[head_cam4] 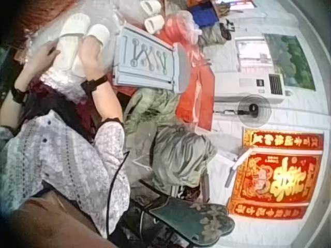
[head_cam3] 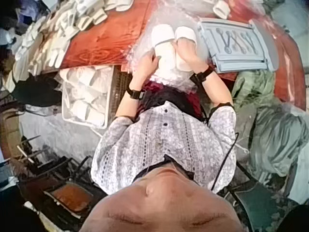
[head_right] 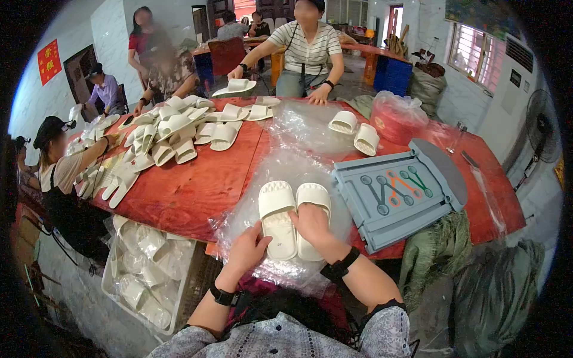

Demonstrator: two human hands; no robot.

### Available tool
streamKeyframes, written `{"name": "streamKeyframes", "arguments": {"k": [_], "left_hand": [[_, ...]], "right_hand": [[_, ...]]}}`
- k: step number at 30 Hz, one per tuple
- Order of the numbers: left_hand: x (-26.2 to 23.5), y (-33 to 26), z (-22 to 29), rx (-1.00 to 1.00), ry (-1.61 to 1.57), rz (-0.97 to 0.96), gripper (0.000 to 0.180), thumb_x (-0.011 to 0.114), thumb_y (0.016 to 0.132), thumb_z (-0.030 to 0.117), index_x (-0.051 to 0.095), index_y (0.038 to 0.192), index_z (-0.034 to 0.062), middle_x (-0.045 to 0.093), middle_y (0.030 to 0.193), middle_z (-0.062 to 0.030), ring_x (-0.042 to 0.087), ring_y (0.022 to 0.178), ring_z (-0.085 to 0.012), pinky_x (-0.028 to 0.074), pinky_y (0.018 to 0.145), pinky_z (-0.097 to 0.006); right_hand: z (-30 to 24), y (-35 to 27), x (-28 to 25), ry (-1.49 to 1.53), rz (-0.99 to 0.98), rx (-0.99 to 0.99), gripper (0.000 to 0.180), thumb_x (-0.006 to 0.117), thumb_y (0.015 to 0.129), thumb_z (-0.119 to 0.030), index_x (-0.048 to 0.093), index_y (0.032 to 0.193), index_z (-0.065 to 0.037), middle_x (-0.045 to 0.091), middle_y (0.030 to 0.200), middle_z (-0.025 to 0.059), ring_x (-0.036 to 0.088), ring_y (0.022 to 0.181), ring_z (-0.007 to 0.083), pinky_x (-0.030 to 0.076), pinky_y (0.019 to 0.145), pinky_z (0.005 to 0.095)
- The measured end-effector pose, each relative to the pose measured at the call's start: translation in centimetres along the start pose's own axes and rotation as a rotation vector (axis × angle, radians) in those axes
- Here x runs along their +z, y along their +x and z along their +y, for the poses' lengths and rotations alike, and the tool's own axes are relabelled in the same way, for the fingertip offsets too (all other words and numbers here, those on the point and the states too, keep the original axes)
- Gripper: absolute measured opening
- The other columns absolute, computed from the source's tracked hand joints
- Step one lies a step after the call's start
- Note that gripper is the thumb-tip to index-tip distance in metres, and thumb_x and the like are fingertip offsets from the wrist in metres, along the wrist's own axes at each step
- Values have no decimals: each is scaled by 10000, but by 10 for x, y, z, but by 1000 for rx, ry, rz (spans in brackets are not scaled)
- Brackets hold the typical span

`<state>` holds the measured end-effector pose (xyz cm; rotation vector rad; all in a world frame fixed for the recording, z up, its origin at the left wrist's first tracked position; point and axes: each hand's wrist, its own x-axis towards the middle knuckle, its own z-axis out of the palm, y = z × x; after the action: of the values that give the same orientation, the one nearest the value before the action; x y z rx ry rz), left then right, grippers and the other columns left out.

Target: Packing pairs of slippers into plastic bags for shipment.

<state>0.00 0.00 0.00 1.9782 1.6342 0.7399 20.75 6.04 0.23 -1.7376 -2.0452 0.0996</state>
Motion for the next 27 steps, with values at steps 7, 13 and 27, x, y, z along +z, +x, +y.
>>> {"name": "streamKeyframes", "arguments": {"k": [7, 13, 27], "left_hand": [[-39, -4, -6, 172, -293, 110, 412, 718, 837, 208, 621, 1179, -1, 640, 986, -177, 633, 822, -348, 512, 764, -437], [-72, 21, -35, 218, 139, 349, 460, 760, 785, 236, 638, 1158, -6, 653, 1011, -168, 617, 920, -343, 485, 859, -443], [-58, 70, -14, -5, -25, 128, 333, 760, 804, 294, 686, 937, -2, 680, 879, -162, 669, 818, -274, 519, 739, -369]], "right_hand": [[15, -12, -26, 454, 282, 46, 310, 621, 891, -241, 622, 704, 7, 616, 641, 176, 609, 583, 325, 452, 558, 425], [13, -80, -77, 1150, 239, 349, 273, 561, 963, -172, 586, 727, -37, 467, 548, -46, 412, 481, 59, 278, 451, 259], [36, -136, -71, 1383, 315, 412, 268, 519, 1020, -217, 670, 902, -30, 563, 665, -76, 409, 515, 6, 268, 460, 206]]}}
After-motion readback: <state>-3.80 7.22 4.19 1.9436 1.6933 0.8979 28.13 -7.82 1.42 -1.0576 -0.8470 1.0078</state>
